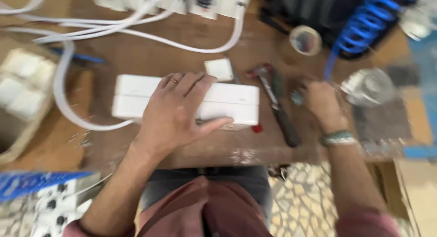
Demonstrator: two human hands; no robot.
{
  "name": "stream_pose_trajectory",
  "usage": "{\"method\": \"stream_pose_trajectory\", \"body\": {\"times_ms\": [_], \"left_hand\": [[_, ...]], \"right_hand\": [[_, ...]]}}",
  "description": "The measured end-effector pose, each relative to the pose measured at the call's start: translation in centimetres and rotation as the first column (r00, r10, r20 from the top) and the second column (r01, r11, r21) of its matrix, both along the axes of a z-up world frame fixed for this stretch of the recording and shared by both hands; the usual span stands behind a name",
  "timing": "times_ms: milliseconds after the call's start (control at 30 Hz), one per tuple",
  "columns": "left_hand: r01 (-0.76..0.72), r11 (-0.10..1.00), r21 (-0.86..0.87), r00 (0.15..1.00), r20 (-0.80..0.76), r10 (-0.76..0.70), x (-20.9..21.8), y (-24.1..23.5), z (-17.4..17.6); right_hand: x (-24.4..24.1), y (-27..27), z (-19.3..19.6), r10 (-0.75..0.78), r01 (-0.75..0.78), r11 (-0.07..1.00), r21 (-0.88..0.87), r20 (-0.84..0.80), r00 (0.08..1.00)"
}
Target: The person assembles white electrical boxes by inserting screws and tightening them with a manual screwdriver and a pneumatic screwdriver. They handle multiple boxes, aligning covers and securing them with screws, then place finished units aside.
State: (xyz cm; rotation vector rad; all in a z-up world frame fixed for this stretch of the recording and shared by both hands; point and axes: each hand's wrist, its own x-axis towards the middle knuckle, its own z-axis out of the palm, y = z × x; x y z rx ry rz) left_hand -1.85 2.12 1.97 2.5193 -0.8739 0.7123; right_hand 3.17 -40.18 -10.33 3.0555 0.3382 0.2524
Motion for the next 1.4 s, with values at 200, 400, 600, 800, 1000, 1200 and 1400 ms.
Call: {"method": "stream_pose_trajectory", "body": {"times_ms": [200, 400, 600, 800, 1000, 1200, 1400], "left_hand": [[-0.142, 0.787, -0.6, 0.986, -0.153, 0.061, -1.1, 10.3, 1.2], [-0.168, 0.516, -0.84, 0.936, -0.3, -0.183, 0.4, 7.6, -4.2], [-0.146, 0.547, -0.824, 0.972, -0.222, -0.075, -0.5, 7.9, -3.2], [-0.093, 0.553, -0.828, 0.991, -0.133, -0.032, 0.1, 8.2, -3.6], [-0.068, 0.494, -0.867, 0.996, -0.092, -0.024, 0.0, 8.0, -3.8], [-0.104, 0.468, -0.877, 0.988, -0.145, -0.053, 0.4, 7.5, -5.0], [-0.03, 0.51, -0.86, 0.995, -0.072, -0.063, 1.1, 7.6, -6.3]], "right_hand": [[-1.0, 2.2, 1.9, 0.051, -0.066, 0.994, 0.085, 0.167, 0.985], [-4.8, 16.3, 12.5, 0.102, -0.245, 0.753, 0.611, 0.259, 0.961], [-4.8, 28.3, 18.7, 0.328, -0.212, 0.578, 0.788, 0.014, 0.945], [-2.2, 33.3, 18.8, 0.503, -0.241, 0.668, 0.704, -0.189, 0.843], [-1.2, 34.7, 18.7, 0.529, -0.235, 0.699, 0.676, -0.266, 0.806], [-5.9, 32.8, 18.0, 0.454, -0.431, 0.696, 0.574, 0.112, 0.884], [-13.5, 28.3, 5.6, 0.614, -0.559, 0.764, 0.323, -0.096, 0.783]]}}
